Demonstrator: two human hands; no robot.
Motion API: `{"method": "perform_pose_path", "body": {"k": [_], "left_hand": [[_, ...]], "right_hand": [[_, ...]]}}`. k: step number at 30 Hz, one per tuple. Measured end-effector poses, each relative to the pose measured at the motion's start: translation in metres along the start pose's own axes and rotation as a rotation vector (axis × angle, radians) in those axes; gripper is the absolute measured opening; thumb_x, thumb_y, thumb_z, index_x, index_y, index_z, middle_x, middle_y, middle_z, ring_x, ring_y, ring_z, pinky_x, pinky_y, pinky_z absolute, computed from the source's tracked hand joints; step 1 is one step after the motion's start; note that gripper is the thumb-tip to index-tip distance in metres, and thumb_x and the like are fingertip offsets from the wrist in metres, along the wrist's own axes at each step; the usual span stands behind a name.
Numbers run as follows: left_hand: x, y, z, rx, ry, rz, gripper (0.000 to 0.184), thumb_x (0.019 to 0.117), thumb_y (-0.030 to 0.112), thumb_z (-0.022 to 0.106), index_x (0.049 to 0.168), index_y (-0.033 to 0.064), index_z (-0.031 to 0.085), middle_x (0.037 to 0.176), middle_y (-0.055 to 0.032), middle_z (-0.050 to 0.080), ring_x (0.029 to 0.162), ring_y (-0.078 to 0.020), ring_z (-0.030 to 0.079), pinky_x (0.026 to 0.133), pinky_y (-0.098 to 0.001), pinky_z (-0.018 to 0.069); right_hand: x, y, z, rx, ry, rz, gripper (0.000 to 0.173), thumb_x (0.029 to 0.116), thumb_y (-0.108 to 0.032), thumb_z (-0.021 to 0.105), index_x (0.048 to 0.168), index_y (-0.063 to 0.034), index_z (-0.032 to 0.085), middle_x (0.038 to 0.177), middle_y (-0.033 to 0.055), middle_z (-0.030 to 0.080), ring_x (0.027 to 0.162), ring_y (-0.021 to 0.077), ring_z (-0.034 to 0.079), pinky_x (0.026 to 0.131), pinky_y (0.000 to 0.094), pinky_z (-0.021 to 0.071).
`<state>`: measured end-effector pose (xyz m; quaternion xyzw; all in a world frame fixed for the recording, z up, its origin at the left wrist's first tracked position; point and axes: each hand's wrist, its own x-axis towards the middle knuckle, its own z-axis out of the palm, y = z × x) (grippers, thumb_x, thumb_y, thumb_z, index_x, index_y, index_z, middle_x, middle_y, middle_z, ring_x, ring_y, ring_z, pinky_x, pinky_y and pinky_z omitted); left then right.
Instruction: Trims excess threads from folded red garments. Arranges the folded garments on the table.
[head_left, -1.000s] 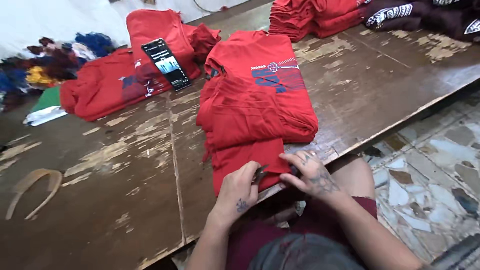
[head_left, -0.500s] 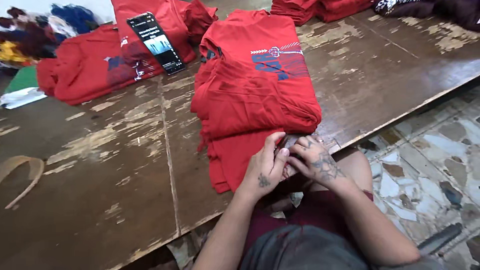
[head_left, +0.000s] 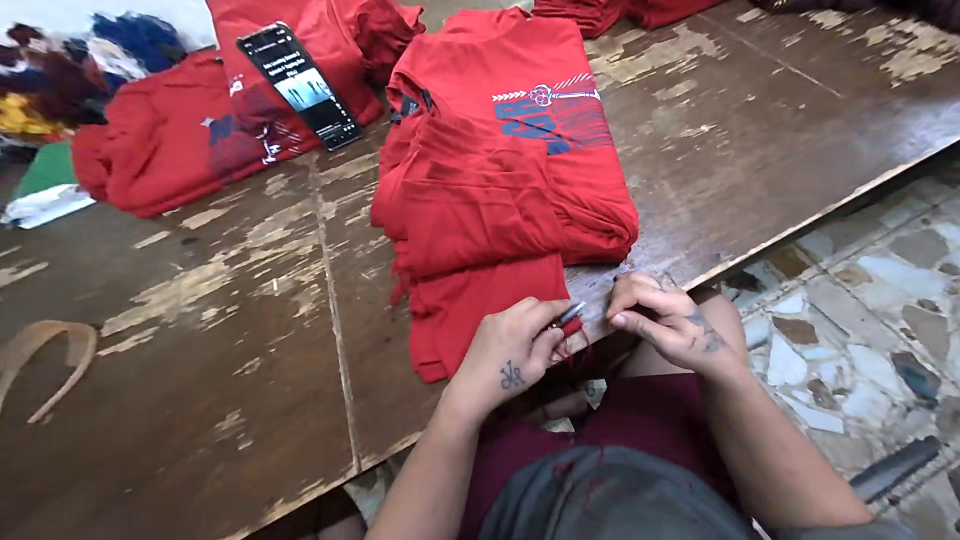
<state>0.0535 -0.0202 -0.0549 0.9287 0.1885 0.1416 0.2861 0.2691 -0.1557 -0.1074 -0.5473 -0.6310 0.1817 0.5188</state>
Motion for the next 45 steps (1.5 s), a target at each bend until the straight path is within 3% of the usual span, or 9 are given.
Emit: {"method": "perform_pose_path", "body": {"k": [3,6,13,22,28,32,37,42,45], "left_hand": [[0.001,-0.010,0.001,-0.161,-0.007,-0.120,0.034,0.0994,0.024,0.057,0.126,0.0093,0.070,0.096,-0.0010,0.072,0.082,-0.0081,0.067,0.077,-0.0284,0.0577],[0.003,-0.007,-0.001,-0.150,-0.048,-0.143,0.037,0.0993,0.026,0.056,0.129,0.0092,0.068,0.098,-0.0026,0.073,0.084,-0.0106,0.068,0.079,-0.0318,0.0567],[-0.008,0.001,-0.010,-0.070,-0.091,-0.036,0.035,0.0965,0.016,0.060,0.128,0.0042,0.069,0.113,-0.0112,0.073,0.100,-0.0214,0.070,0.090,-0.0404,0.0564],[-0.018,0.001,-0.010,0.074,-0.021,-0.050,0.035,0.0959,0.020,0.061,0.129,0.0102,0.069,0.105,-0.0096,0.073,0.089,-0.0244,0.071,0.076,-0.0448,0.0585],[-0.018,0.003,-0.027,0.172,-0.039,-0.033,0.016,0.0947,0.015,0.060,0.101,0.0062,0.072,0.087,-0.0124,0.070,0.078,-0.0300,0.071,0.065,-0.0512,0.0561],[0.009,-0.002,-0.019,-0.267,0.062,-0.184,0.019,0.1044,0.015,0.051,0.108,0.0030,0.066,0.088,-0.0042,0.066,0.081,-0.0108,0.063,0.077,-0.0313,0.0528],[0.017,-0.016,-0.011,-0.763,0.214,-0.425,0.020,0.1004,0.005,0.055,0.116,0.0045,0.067,0.081,0.0012,0.065,0.071,-0.0033,0.059,0.071,-0.0230,0.0511],[0.016,-0.014,-0.007,-0.799,0.283,-0.449,0.017,0.0998,0.003,0.056,0.111,0.0055,0.069,0.083,-0.0003,0.067,0.075,-0.0048,0.062,0.072,-0.0240,0.0527],[0.014,-0.013,-0.002,-0.790,0.292,-0.443,0.017,0.0997,0.003,0.058,0.111,0.0073,0.069,0.084,-0.0009,0.067,0.075,-0.0065,0.063,0.071,-0.0252,0.0531]], "right_hand": [[0.007,-0.013,0.019,-0.364,-0.082,0.118,0.044,0.1006,-0.048,0.056,0.112,-0.0120,0.077,0.120,0.0159,0.070,0.119,0.0334,0.063,0.103,0.0559,0.0462],[0.015,-0.012,0.035,-0.509,-0.119,0.069,0.031,0.0981,-0.037,0.060,0.105,-0.0103,0.073,0.124,0.0164,0.071,0.127,0.0410,0.060,0.102,0.0691,0.0400],[0.006,0.001,-0.004,-0.026,-0.142,0.009,0.022,0.0988,-0.018,0.061,0.093,-0.0011,0.073,0.109,0.0155,0.073,0.121,0.0276,0.063,0.110,0.0404,0.0459],[0.000,0.005,-0.003,0.165,-0.133,-0.050,0.036,0.1046,-0.032,0.054,0.088,-0.0022,0.066,0.104,0.0148,0.072,0.123,0.0253,0.063,0.120,0.0453,0.0350],[0.018,-0.024,0.013,-0.315,-0.162,0.032,0.065,0.1013,-0.061,0.046,0.128,-0.0059,0.068,0.107,0.0128,0.073,0.101,0.0288,0.069,0.097,0.0543,0.0498],[0.040,-0.013,0.043,-0.159,-0.018,-0.052,0.023,0.0895,-0.009,0.063,0.105,-0.0019,0.079,0.102,0.0172,0.074,0.094,0.0254,0.072,0.087,0.0412,0.0586],[0.046,-0.003,0.024,0.388,-0.169,0.058,0.044,0.0870,0.001,0.054,0.130,0.0040,0.048,0.101,-0.0012,0.067,0.091,0.0022,0.064,0.084,0.0228,0.0547],[0.045,-0.013,0.025,0.148,-0.212,0.055,0.041,0.0966,-0.017,0.058,0.131,0.0061,0.056,0.106,0.0092,0.068,0.095,0.0082,0.064,0.086,0.0252,0.0545],[0.043,-0.019,0.041,-0.257,-0.097,-0.007,0.040,0.0980,-0.030,0.063,0.120,0.0025,0.068,0.110,0.0182,0.072,0.100,0.0261,0.071,0.089,0.0419,0.0583]]}}
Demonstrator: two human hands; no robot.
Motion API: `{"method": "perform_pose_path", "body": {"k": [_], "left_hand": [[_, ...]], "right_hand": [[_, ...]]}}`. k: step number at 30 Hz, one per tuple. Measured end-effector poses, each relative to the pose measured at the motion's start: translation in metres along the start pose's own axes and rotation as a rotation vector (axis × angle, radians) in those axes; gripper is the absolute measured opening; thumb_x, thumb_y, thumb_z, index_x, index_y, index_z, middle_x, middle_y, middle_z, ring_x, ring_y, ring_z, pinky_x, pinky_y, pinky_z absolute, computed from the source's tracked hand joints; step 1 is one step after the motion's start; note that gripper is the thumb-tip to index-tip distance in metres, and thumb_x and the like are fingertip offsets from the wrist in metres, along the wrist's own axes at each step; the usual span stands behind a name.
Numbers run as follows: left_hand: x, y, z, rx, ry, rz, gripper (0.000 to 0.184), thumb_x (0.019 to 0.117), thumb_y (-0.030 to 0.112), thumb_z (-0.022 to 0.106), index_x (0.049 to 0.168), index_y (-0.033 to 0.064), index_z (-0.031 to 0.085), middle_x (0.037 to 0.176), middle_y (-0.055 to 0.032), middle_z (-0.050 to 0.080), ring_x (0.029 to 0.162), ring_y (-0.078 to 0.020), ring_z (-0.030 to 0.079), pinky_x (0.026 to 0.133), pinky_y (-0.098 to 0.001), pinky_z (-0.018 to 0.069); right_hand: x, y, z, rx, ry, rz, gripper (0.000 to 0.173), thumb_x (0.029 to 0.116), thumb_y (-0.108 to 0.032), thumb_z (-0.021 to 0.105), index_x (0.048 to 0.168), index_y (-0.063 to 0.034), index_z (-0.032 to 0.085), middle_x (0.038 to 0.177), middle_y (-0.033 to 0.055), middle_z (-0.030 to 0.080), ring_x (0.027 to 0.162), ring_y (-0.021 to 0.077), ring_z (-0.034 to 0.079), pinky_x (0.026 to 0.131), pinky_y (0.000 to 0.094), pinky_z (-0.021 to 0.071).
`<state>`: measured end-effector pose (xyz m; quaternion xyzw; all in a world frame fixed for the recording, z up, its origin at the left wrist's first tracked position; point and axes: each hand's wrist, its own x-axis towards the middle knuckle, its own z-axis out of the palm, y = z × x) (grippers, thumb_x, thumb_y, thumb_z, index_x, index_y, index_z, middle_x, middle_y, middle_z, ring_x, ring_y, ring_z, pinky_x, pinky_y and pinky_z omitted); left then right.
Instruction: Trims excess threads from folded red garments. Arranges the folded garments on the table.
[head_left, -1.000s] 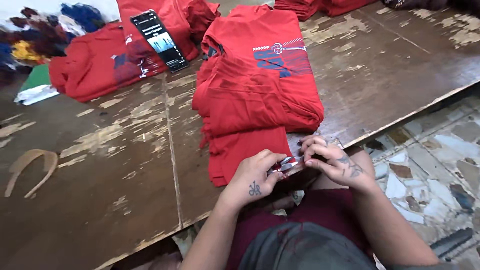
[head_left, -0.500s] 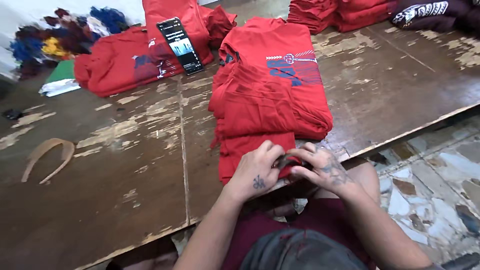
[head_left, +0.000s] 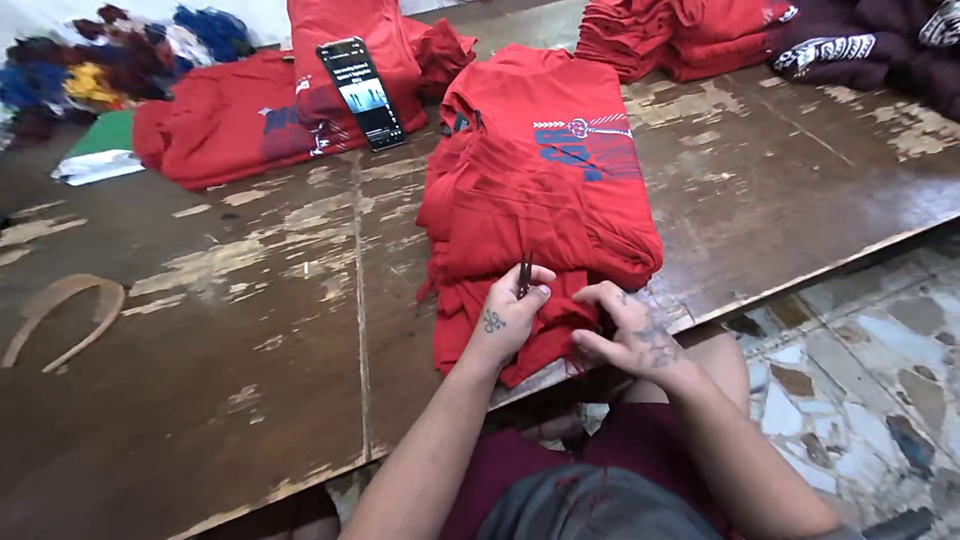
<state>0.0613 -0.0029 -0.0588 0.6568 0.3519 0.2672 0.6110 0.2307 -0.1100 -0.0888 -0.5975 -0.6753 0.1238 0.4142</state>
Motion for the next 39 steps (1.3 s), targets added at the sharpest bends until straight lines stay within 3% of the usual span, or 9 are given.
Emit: {"method": "perform_pose_path", "body": {"k": [3,9,15,19,22,24,28,32,39], "left_hand": [[-0.001,0.000,-0.002,0.015,-0.013,0.027,0.016,0.0986,0.003,0.058,0.109,0.0065,0.069,0.081,0.0005,0.066,0.072,-0.0049,0.062,0.069,-0.0235,0.0524],[0.000,0.000,-0.001,0.223,-0.133,0.109,0.018,0.1017,0.011,0.054,0.109,0.0064,0.070,0.076,0.0053,0.063,0.067,0.0004,0.056,0.069,-0.0206,0.0485],[-0.001,-0.002,-0.001,0.191,-0.118,0.094,0.015,0.0999,0.009,0.058,0.109,0.0090,0.070,0.074,0.0059,0.062,0.065,-0.0008,0.057,0.066,-0.0210,0.0492],[0.001,0.005,-0.007,0.236,-0.168,0.085,0.019,0.1008,0.012,0.057,0.112,0.0058,0.070,0.074,0.0072,0.063,0.067,0.0002,0.058,0.069,-0.0207,0.0501],[-0.002,0.010,-0.013,0.361,-0.230,0.125,0.024,0.1009,0.013,0.054,0.117,0.0043,0.070,0.079,0.0060,0.064,0.070,0.0012,0.056,0.071,-0.0191,0.0483],[-0.006,0.011,-0.016,0.557,-0.297,0.203,0.029,0.1007,0.017,0.054,0.122,0.0047,0.069,0.085,0.0001,0.068,0.073,-0.0046,0.059,0.073,-0.0243,0.0499],[-0.015,0.035,-0.013,0.994,-0.439,0.247,0.050,0.0996,0.032,0.056,0.145,0.0101,0.055,0.113,-0.0154,0.072,0.095,-0.0342,0.071,0.080,-0.0580,0.0550],[-0.025,0.049,-0.001,1.156,-0.374,0.608,0.026,0.0958,0.025,0.058,0.116,0.0132,0.071,0.093,-0.0104,0.070,0.079,-0.0293,0.072,0.061,-0.0489,0.0564],[-0.018,0.054,0.011,1.303,-0.394,0.794,0.017,0.0933,0.012,0.061,0.104,0.0134,0.075,0.086,-0.0080,0.072,0.074,-0.0287,0.072,0.059,-0.0453,0.0567]], "right_hand": [[-0.006,0.000,-0.008,-0.189,0.025,-0.037,0.020,0.0984,-0.014,0.061,0.105,0.0000,0.074,0.099,0.0163,0.075,0.090,0.0299,0.076,0.082,0.0445,0.0616],[-0.045,0.010,-0.066,-0.090,-0.101,-0.045,0.023,0.1028,-0.014,0.053,0.098,-0.0029,0.072,0.091,0.0130,0.072,0.082,0.0219,0.071,0.076,0.0362,0.0575],[-0.029,-0.010,-0.044,-0.185,-0.061,0.156,0.056,0.1003,-0.050,0.057,0.130,-0.0031,0.066,0.110,0.0169,0.072,0.096,0.0309,0.071,0.086,0.0511,0.0578],[-0.011,0.003,0.004,-0.255,0.119,-0.034,0.021,0.0952,-0.015,0.059,0.102,0.0003,0.071,0.095,0.0164,0.075,0.090,0.0317,0.075,0.080,0.0476,0.0610],[-0.017,0.000,-0.015,-0.218,0.006,0.006,0.019,0.0977,-0.008,0.059,0.105,0.0013,0.073,0.097,0.0173,0.076,0.090,0.0331,0.076,0.083,0.0486,0.0607],[-0.028,-0.002,-0.032,-0.240,-0.067,0.042,0.018,0.0980,-0.008,0.059,0.103,0.0021,0.073,0.094,0.0191,0.075,0.087,0.0360,0.075,0.080,0.0523,0.0602],[-0.050,0.007,-0.039,-0.239,-0.008,-0.086,0.022,0.1004,-0.010,0.054,0.098,-0.0021,0.074,0.089,0.0150,0.074,0.084,0.0308,0.074,0.077,0.0451,0.0606],[-0.059,0.004,-0.031,-0.221,0.100,-0.091,0.023,0.1007,-0.017,0.055,0.097,-0.0049,0.074,0.087,0.0134,0.070,0.078,0.0273,0.071,0.070,0.0396,0.0587],[-0.054,-0.008,-0.024,-0.234,0.236,-0.119,0.019,0.0936,-0.017,0.060,0.084,-0.0051,0.071,0.079,0.0113,0.067,0.073,0.0248,0.069,0.064,0.0373,0.0565]]}}
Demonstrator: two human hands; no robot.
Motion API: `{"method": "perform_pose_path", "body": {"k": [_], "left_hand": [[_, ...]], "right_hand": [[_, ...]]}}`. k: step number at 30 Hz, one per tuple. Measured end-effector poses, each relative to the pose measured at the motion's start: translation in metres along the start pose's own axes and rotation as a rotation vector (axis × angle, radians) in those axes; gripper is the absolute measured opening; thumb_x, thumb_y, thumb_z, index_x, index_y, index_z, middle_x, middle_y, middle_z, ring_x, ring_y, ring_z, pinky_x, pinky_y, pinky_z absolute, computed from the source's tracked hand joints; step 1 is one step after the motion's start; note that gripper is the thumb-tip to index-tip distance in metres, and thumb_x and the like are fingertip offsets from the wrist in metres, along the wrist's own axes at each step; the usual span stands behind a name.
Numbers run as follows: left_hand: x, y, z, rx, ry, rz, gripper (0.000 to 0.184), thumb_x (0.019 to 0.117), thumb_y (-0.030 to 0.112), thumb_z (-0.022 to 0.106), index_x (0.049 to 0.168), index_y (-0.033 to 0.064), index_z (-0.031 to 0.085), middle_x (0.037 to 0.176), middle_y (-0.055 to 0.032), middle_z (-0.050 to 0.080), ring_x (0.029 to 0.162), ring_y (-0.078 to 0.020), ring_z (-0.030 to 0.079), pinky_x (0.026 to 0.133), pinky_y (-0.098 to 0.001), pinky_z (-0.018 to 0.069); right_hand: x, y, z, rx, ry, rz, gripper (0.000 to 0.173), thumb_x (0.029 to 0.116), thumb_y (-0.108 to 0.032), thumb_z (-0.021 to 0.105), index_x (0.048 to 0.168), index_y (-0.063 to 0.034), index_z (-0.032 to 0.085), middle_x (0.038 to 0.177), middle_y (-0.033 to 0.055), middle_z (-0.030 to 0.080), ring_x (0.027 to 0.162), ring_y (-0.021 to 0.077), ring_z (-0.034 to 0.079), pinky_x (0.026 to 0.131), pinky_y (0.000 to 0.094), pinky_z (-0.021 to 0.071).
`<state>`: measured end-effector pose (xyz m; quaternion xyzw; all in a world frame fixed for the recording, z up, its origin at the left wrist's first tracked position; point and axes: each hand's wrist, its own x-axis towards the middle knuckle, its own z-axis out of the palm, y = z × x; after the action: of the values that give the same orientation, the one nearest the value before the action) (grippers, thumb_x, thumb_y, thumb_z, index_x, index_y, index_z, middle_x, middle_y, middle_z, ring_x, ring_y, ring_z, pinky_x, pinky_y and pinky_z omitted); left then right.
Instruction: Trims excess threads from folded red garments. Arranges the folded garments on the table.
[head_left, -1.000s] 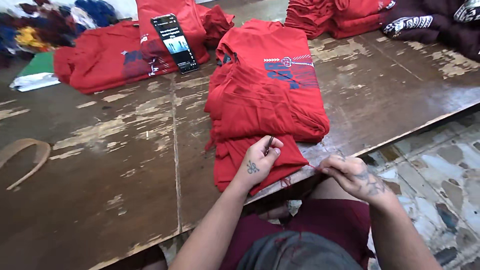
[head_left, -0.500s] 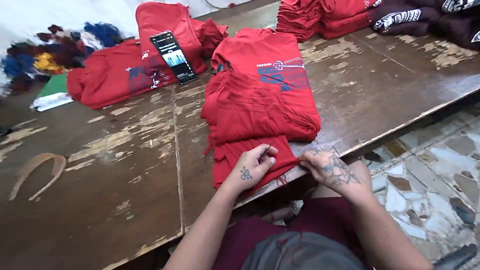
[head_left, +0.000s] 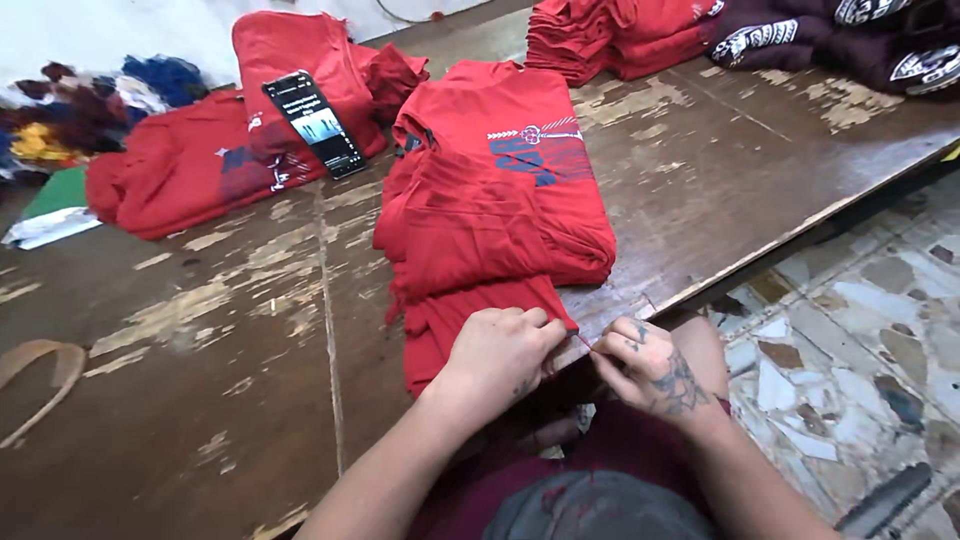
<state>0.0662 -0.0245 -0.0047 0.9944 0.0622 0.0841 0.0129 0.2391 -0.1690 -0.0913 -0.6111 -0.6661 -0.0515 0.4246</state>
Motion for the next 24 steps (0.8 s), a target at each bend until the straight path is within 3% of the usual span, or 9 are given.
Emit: {"method": "perform_pose_path", "body": {"k": [5,8,12,15,17,19,21,22,24], "left_hand": [[-0.001,0.008,0.004,0.070,0.035,-0.026,0.022,0.0913,0.012,0.060,0.108,0.0130,0.075,0.085,-0.0089,0.070,0.070,-0.0294,0.070,0.055,-0.0435,0.0542],[-0.004,0.003,0.006,0.059,0.023,-0.108,0.017,0.0895,0.011,0.063,0.101,0.0137,0.076,0.082,-0.0082,0.070,0.068,-0.0276,0.071,0.054,-0.0439,0.0549],[-0.025,-0.009,0.011,-0.305,0.114,-0.337,0.037,0.0957,0.034,0.063,0.122,0.0090,0.070,0.094,-0.0084,0.073,0.076,-0.0244,0.070,0.062,-0.0456,0.0570],[-0.044,-0.012,0.015,-0.352,-0.173,-0.405,0.041,0.0927,0.042,0.068,0.111,0.0053,0.067,0.082,-0.0132,0.071,0.074,-0.0337,0.070,0.064,-0.0566,0.0552],[-0.047,-0.025,-0.002,-0.325,-0.362,-0.342,0.021,0.0938,0.028,0.068,0.101,0.0084,0.068,0.080,-0.0137,0.069,0.077,-0.0359,0.070,0.066,-0.0605,0.0531],[-0.062,-0.043,-0.028,-0.308,-0.001,-0.442,0.012,0.0926,0.017,0.067,0.092,0.0066,0.073,0.082,-0.0104,0.070,0.077,-0.0275,0.071,0.070,-0.0540,0.0577],[-0.070,-0.056,-0.034,-0.374,0.826,-0.605,0.014,0.0966,0.016,0.067,0.090,0.0033,0.064,0.080,0.0015,0.065,0.068,-0.0055,0.061,0.064,-0.0262,0.0544],[-0.063,-0.059,-0.040,-0.421,1.117,-0.621,0.010,0.0975,0.016,0.067,0.096,0.0101,0.058,0.080,0.0105,0.060,0.065,0.0031,0.056,0.058,-0.0170,0.0498],[-0.054,-0.043,-0.039,-0.460,1.106,-0.535,0.012,0.0998,0.016,0.065,0.102,0.0077,0.057,0.084,0.0101,0.061,0.070,0.0046,0.058,0.063,-0.0158,0.0516]], "right_hand": [[0.000,-0.007,0.001,0.066,0.065,-0.003,0.019,0.0939,-0.017,0.059,0.084,-0.0049,0.070,0.077,0.0103,0.066,0.072,0.0219,0.067,0.064,0.0337,0.0556],[-0.001,-0.014,0.001,0.243,0.067,-0.099,0.021,0.0975,-0.020,0.058,0.087,-0.0052,0.070,0.083,0.0101,0.069,0.081,0.0196,0.069,0.074,0.0314,0.0574],[-0.003,-0.004,-0.010,0.072,-0.121,0.031,0.047,0.1049,-0.049,0.049,0.103,-0.0096,0.073,0.114,0.0130,0.072,0.113,0.0297,0.066,0.103,0.0508,0.0489],[-0.023,0.009,0.008,-0.042,-0.149,-0.003,0.046,0.1029,-0.050,0.052,0.123,-0.0130,0.070,0.136,0.0118,0.067,0.135,0.0356,0.056,0.114,0.0661,0.0363],[-0.050,0.010,0.017,0.077,0.013,-0.096,0.023,0.1052,-0.034,0.056,0.109,-0.0166,0.070,0.119,0.0002,0.074,0.126,0.0158,0.063,0.117,0.0454,0.0423],[-0.067,0.004,0.017,0.179,0.105,-0.096,0.018,0.1043,-0.029,0.059,0.101,-0.0157,0.070,0.092,-0.0034,0.073,0.093,0.0020,0.069,0.091,0.0209,0.0555],[-0.069,-0.004,0.017,0.238,0.059,-0.097,0.017,0.1017,-0.027,0.062,0.097,-0.0135,0.071,0.082,-0.0014,0.072,0.080,0.0026,0.068,0.077,0.0171,0.0555],[-0.065,-0.008,0.018,0.250,0.035,-0.104,0.016,0.1010,-0.026,0.063,0.098,-0.0132,0.071,0.083,-0.0002,0.071,0.080,0.0045,0.067,0.076,0.0180,0.0551],[-0.049,-0.014,0.019,0.259,-0.002,-0.116,0.016,0.1027,-0.021,0.059,0.114,-0.0142,0.068,0.096,0.0013,0.070,0.091,0.0053,0.068,0.084,0.0188,0.0566]]}}
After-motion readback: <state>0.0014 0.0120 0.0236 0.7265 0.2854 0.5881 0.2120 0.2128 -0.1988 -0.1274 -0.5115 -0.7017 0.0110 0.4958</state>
